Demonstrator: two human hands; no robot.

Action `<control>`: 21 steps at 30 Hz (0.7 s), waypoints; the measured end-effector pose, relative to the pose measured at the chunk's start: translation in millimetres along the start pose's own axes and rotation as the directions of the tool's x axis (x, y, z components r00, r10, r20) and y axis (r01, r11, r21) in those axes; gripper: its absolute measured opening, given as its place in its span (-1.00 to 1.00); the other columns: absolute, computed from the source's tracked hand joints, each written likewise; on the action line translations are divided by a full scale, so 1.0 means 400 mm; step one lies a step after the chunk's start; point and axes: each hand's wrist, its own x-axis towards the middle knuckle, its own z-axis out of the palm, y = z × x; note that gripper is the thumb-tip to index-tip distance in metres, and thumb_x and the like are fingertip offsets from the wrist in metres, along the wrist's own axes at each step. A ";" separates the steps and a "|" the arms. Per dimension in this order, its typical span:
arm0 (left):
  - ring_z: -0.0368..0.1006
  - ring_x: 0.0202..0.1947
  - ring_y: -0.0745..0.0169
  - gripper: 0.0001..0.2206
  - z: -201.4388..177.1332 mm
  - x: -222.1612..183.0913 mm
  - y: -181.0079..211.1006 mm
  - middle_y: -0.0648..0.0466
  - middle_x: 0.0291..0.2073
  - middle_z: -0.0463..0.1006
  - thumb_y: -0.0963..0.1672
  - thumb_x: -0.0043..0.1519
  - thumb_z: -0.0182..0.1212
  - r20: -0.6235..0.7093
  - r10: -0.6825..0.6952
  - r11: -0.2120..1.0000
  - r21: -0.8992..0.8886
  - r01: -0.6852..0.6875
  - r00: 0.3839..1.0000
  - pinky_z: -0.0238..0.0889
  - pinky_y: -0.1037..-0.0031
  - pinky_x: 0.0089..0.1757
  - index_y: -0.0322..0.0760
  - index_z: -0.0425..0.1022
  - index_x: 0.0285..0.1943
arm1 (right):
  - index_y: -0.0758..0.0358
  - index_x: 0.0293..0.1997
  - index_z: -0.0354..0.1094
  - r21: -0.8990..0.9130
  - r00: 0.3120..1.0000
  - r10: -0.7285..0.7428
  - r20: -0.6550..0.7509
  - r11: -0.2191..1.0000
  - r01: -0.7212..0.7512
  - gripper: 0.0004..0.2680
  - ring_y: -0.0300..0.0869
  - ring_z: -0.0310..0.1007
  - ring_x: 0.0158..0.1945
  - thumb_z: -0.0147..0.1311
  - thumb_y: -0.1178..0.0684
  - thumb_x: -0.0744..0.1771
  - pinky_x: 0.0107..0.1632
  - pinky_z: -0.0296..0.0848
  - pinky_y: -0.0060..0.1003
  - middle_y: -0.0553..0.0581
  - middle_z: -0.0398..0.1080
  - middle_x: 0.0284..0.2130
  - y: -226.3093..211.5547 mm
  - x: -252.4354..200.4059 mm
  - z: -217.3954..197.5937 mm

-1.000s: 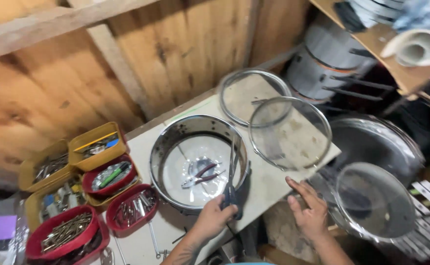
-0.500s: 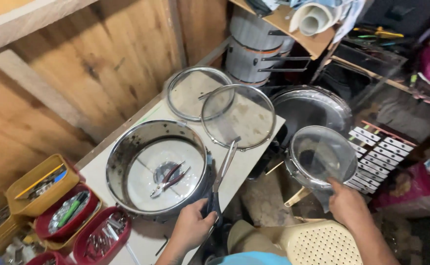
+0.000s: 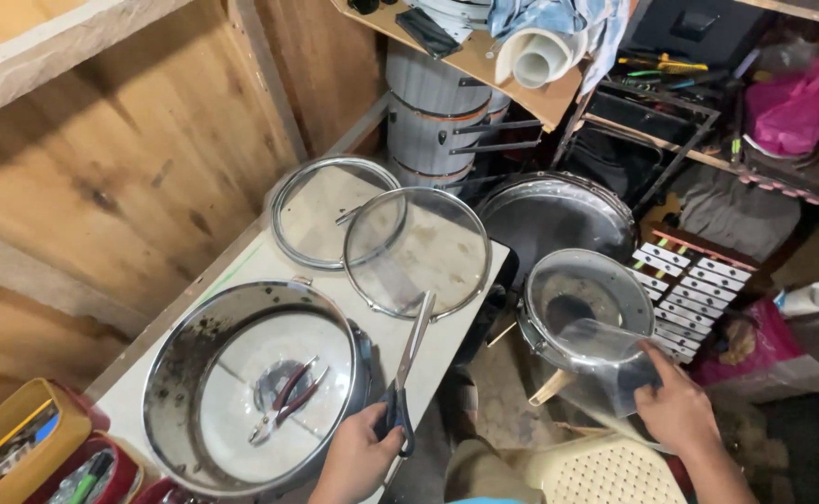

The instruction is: Repairing a snare drum by using tools to adjust or install components like drum heads and snare wires.

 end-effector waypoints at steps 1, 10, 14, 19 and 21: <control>0.37 -0.53 0.37 -0.44 -0.005 0.008 0.017 0.16 -0.58 0.47 0.01 0.24 0.22 -0.002 -0.003 1.000 -0.004 0.003 1.000 0.21 0.58 -0.29 -0.12 0.32 0.46 | -0.40 0.51 0.05 -0.003 1.000 -0.003 0.002 1.000 0.003 -0.45 0.16 0.44 0.21 -0.10 0.05 0.29 0.21 0.37 -0.01 -0.11 0.14 0.47 -0.011 0.027 0.000; 0.33 -0.60 0.42 -0.66 0.045 0.290 0.020 0.17 -0.55 0.58 -0.04 0.09 0.28 -0.225 -0.003 0.988 -0.152 -0.032 0.974 0.25 0.62 -0.35 -0.01 0.66 0.06 | -0.08 0.30 0.49 0.387 0.927 -0.323 -0.189 0.843 0.373 -0.56 -0.35 0.54 -0.15 0.09 0.26 0.27 -0.08 0.36 -0.49 -0.06 0.63 -0.26 -0.072 0.516 0.080; 0.17 -0.70 0.46 -0.69 0.065 0.374 0.079 0.21 -0.73 0.37 -0.03 0.08 0.28 -0.282 -0.032 0.982 -0.189 -0.022 0.959 0.14 0.57 -0.45 0.02 0.70 0.00 | -0.16 0.54 0.15 0.526 0.945 -0.294 0.143 0.832 0.179 -0.41 -0.04 0.41 -0.41 0.02 0.36 0.33 -0.38 0.27 -0.25 0.40 0.49 -0.48 -0.201 0.628 0.059; 0.14 -0.69 0.50 -0.73 0.099 0.438 0.130 0.25 -0.77 0.31 -0.01 0.05 0.31 -0.305 -0.074 0.982 -0.190 0.016 0.949 0.16 0.58 -0.45 0.22 0.72 -0.06 | -0.29 0.60 -0.03 0.358 0.955 -0.174 0.241 0.930 0.079 -0.35 -0.20 0.02 -0.71 0.11 0.33 0.35 -0.67 -0.01 -0.35 0.37 0.66 -0.21 -0.393 0.542 -0.059; 0.18 -0.68 0.47 -0.67 0.114 0.453 0.128 0.21 -0.78 0.28 -0.05 0.08 0.31 -0.287 -0.042 0.968 -0.247 -0.032 0.957 0.19 0.60 -0.42 0.08 0.72 0.04 | -0.31 0.57 0.03 0.305 0.961 -0.197 0.193 0.943 0.132 -0.36 -0.09 0.60 -0.34 0.14 0.31 0.33 -0.57 0.16 -0.36 0.32 0.68 -0.18 -0.388 0.565 -0.055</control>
